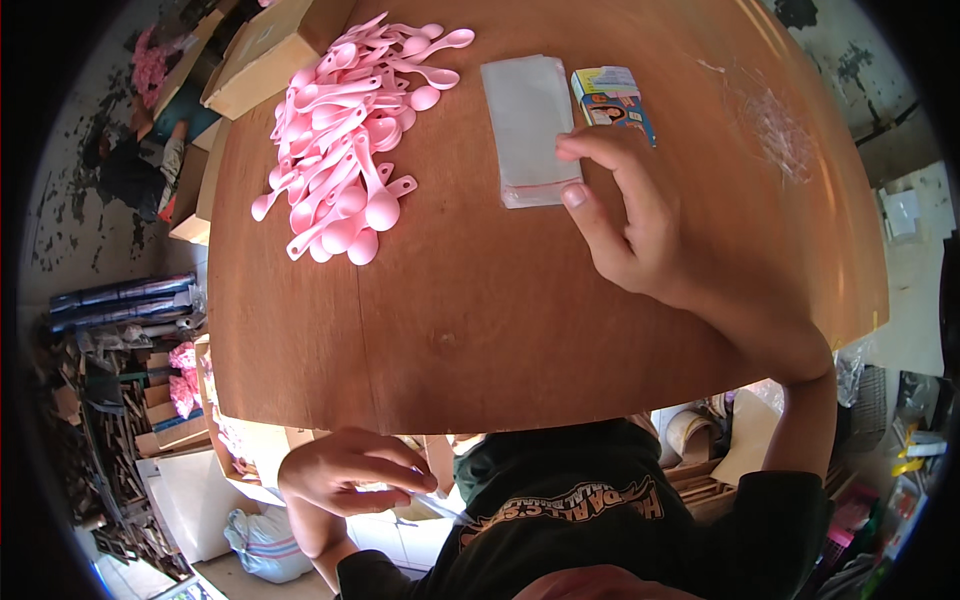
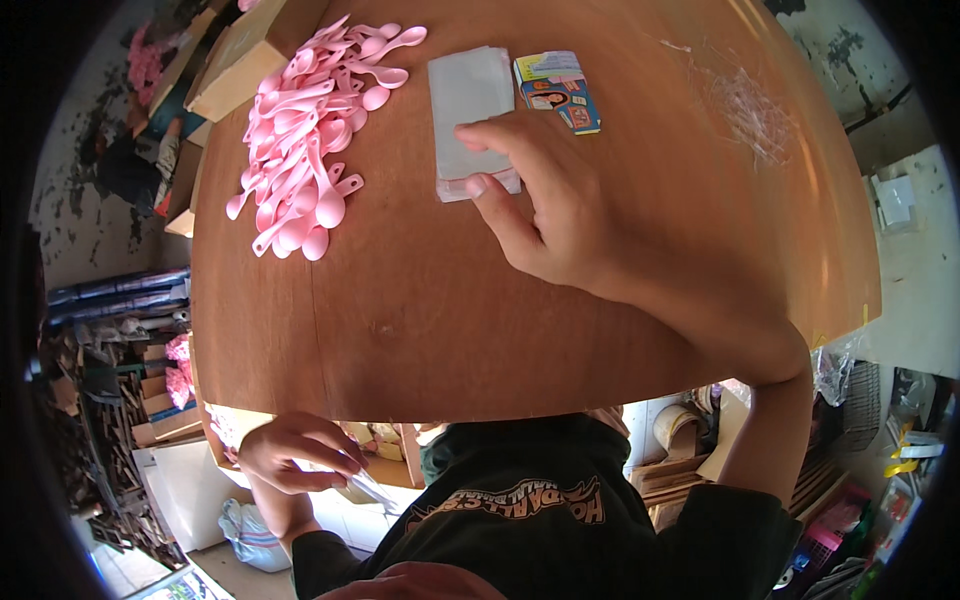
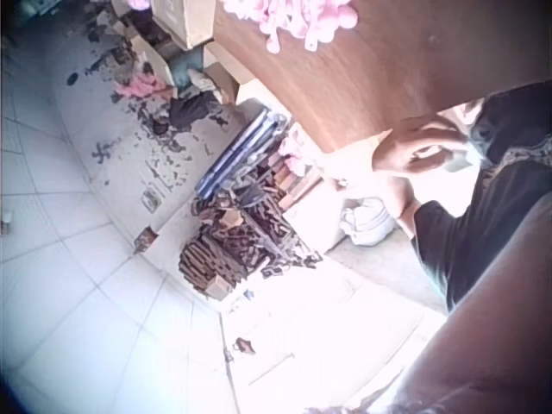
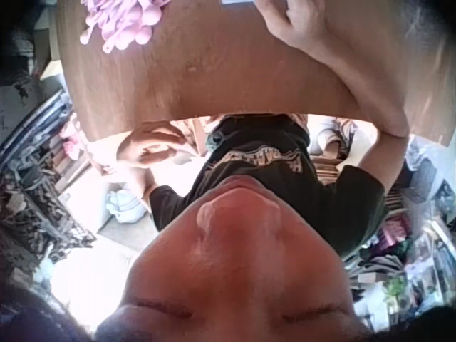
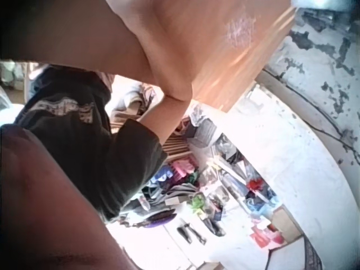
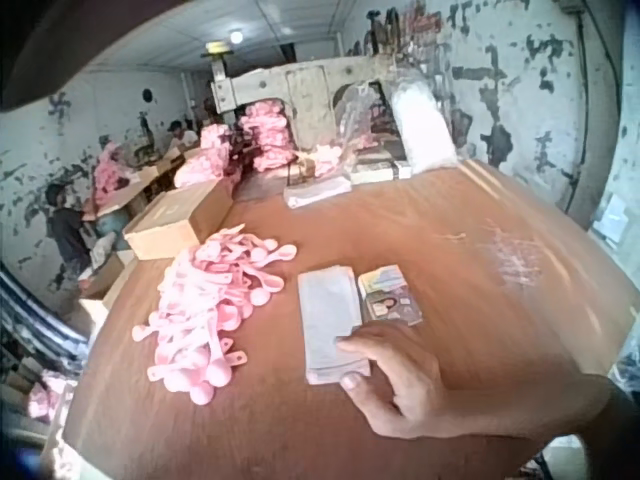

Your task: The person packages pink spoons by hand by first sliding a yellow card into a plastic bag. They then place a pink spoon inside the bag with the card and seal the adhesive strip, repeating the process for several more spoons.

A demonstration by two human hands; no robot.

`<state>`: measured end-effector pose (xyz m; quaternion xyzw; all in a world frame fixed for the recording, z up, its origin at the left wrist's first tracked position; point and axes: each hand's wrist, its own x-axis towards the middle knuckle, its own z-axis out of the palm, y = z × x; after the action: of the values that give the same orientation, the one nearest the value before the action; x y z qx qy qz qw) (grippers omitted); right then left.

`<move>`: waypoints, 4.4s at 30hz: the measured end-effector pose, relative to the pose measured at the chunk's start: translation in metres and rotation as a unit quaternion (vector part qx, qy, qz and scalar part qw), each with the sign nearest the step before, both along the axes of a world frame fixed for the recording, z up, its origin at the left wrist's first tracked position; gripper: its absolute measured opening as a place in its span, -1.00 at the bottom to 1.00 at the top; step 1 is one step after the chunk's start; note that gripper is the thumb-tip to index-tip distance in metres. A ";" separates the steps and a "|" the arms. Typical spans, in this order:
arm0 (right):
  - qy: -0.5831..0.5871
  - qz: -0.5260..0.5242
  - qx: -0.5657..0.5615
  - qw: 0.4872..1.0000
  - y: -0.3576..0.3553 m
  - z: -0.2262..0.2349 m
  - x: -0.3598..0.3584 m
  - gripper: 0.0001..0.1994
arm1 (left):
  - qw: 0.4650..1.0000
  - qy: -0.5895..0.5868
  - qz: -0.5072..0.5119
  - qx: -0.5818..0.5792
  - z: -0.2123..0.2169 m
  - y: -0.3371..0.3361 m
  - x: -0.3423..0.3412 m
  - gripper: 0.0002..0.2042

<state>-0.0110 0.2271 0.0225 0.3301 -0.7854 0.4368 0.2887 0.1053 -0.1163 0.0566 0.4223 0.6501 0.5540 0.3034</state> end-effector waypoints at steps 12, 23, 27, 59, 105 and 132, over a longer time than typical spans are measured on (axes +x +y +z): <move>0.079 -0.136 0.230 0.960 -0.014 -0.025 -0.011 -0.75 | 0.902 -0.209 0.034 -0.377 -0.071 -0.029 0.081 -0.64; 0.064 -0.151 0.272 0.948 -0.018 -0.027 -0.010 -0.71 | 0.975 0.183 0.062 -0.110 0.039 0.073 -0.052 -0.74; 0.075 -0.160 0.233 0.956 -0.016 -0.025 -0.011 -0.72 | 0.951 0.254 0.151 -0.089 0.009 0.096 -0.111 -0.79; -0.036 -0.174 0.352 0.919 0.052 0.019 -0.032 -0.82 | 0.908 0.156 0.379 0.082 -0.056 0.095 -0.149 -0.86; 0.121 -0.032 0.118 0.985 0.000 0.040 -0.022 -0.92 | 0.921 0.163 0.342 0.087 -0.055 0.090 -0.149 -0.89; 0.159 -0.038 0.109 0.981 -0.001 0.039 -0.021 -0.92 | 0.917 0.174 0.338 0.121 -0.063 0.090 -0.150 -0.88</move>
<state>-0.0321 0.2264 0.0615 0.3945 -0.7844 0.2795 0.3886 -0.0449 -0.0260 -0.0061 0.3009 0.7245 0.6158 -0.0733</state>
